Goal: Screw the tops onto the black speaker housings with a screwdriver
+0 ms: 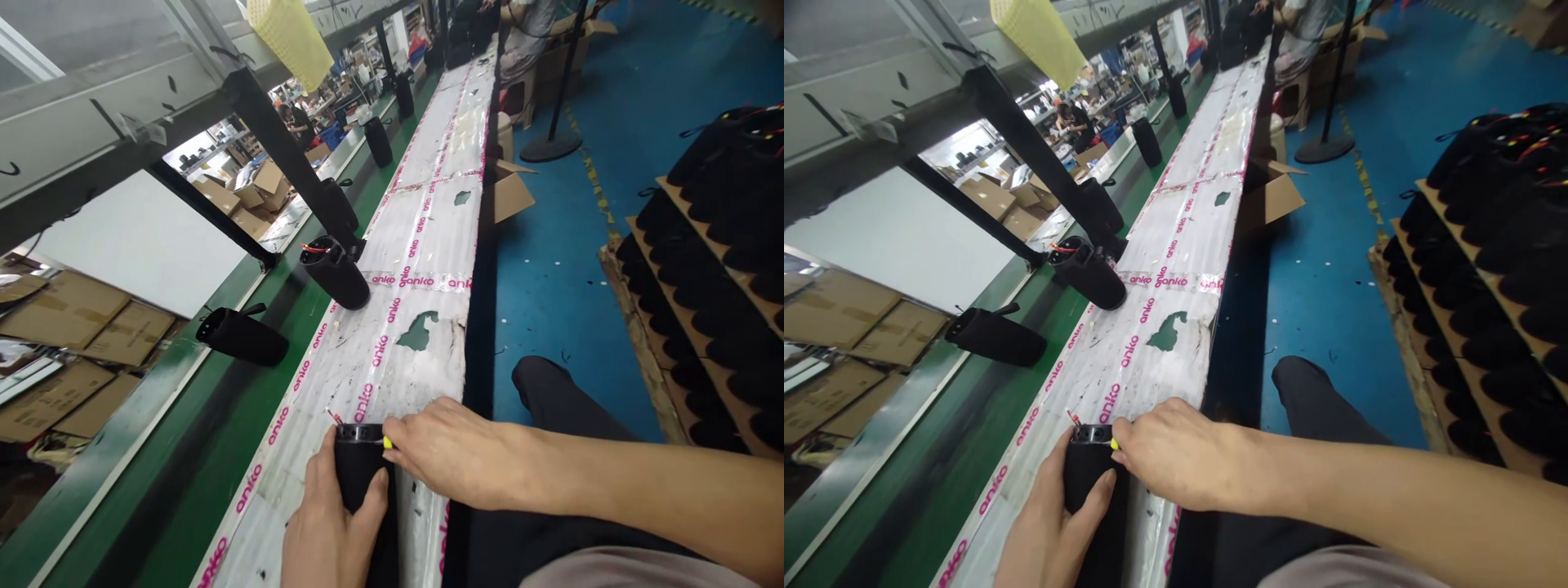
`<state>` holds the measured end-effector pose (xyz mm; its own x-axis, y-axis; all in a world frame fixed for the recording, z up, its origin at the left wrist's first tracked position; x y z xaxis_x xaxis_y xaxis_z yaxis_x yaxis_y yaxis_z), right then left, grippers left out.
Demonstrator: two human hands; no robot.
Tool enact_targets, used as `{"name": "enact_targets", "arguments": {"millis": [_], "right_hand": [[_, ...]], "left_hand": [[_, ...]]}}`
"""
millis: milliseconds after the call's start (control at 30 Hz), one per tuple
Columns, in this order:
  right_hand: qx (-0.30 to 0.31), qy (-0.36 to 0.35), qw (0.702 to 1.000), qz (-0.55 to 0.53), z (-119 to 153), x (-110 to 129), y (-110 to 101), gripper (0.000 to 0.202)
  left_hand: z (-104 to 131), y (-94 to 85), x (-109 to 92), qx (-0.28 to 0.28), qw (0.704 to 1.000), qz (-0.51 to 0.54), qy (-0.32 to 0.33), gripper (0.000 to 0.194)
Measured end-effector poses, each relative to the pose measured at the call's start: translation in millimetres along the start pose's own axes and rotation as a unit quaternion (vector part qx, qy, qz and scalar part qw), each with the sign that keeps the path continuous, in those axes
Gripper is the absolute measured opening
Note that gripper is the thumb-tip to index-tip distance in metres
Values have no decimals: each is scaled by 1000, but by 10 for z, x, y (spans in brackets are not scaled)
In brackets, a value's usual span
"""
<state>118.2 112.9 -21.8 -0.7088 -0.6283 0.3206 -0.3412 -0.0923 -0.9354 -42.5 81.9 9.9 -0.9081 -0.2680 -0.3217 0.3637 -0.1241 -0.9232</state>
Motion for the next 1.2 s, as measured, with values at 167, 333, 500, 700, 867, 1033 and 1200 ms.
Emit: {"name": "enact_targets", "arguments": {"millis": [167,333,500,700,867,1033,1200], "right_hand": [[-10,-6,1000,16,8,-4,50,20],[5,-23,999,24,35,1,9,17],[-16,-46,997,54,40,16,-26,9],[48,-103,992,60,-87,19,-111,2],[54,-97,993,36,-114,8,-67,10],[8,-4,997,-72,-36,-60,123,25],[-124,80,973,-177,18,-169,-85,30]], "left_hand": [[-29,20,73,21,1000,-16,-8,67],[-12,27,62,16,999,-28,-15,68],[30,42,-22,-4,999,-51,15,65],[16,77,-7,-2,997,-72,10,66],[-15,54,-5,-4,998,-67,13,65],[-39,26,37,10,999,-33,-18,67],[-57,22,126,4,999,38,-9,70]]}}
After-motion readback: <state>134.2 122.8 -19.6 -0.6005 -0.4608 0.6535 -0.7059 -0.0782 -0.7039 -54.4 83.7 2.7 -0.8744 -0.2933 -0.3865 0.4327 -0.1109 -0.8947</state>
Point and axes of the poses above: each hand's wrist, its own z-axis away from the middle knuckle, its own y-axis out of the palm, x = y × z, the point moved 3 cm from there along -z, towards the middle knuckle, and after that the axes turned 6 degrees about z, right-handed, at the moved point
